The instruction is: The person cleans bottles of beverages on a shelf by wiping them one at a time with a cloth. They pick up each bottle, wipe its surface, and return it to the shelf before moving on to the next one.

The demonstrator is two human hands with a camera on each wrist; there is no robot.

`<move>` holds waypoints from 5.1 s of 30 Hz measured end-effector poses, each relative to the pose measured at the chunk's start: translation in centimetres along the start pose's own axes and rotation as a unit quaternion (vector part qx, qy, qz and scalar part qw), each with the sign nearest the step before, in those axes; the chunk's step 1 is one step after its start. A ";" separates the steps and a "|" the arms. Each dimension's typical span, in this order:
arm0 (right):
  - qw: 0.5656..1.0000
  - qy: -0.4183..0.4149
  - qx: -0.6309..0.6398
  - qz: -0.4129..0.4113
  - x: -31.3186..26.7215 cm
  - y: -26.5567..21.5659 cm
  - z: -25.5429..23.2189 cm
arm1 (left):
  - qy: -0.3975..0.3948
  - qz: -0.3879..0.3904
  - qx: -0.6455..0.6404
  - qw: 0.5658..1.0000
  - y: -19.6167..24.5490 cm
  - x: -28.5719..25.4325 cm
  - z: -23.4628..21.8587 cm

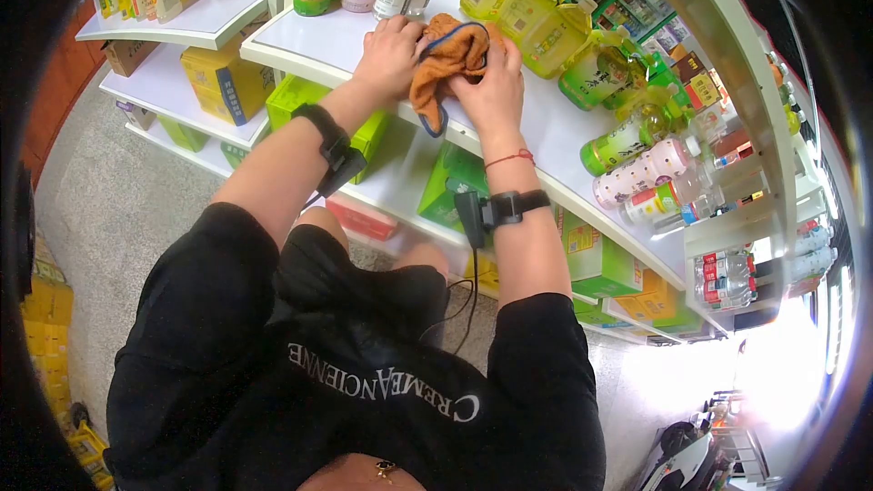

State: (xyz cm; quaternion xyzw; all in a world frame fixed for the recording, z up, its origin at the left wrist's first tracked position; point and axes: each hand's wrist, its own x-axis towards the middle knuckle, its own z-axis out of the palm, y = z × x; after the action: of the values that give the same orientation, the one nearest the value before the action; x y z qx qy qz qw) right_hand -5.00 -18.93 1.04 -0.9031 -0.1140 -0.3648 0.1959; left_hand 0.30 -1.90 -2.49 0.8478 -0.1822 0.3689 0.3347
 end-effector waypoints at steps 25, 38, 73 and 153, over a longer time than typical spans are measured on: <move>0.999 0.046 -0.025 0.007 -0.7 -1.0 0.6 | -0.004 0.006 0.003 1.000 0.2 0.0 -0.2; 0.923 0.159 0.294 0.192 -0.5 8.9 1.7 | 0.011 -0.015 -0.039 0.999 -0.5 0.4 0.3; 0.995 0.083 0.028 -0.048 -2.1 2.4 -0.7 | -0.033 -0.110 -0.065 0.991 -0.8 0.7 0.4; 0.966 0.134 0.189 0.112 -1.0 10.6 2.5 | -0.123 -0.024 -0.157 0.980 0.1 0.2 -1.2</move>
State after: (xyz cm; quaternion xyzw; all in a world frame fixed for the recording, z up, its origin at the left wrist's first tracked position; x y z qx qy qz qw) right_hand -0.52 -27.38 -4.20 -0.7993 -0.0514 -0.4301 0.4166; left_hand -0.25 -1.14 -1.72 0.8276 -0.2573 0.2210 0.4473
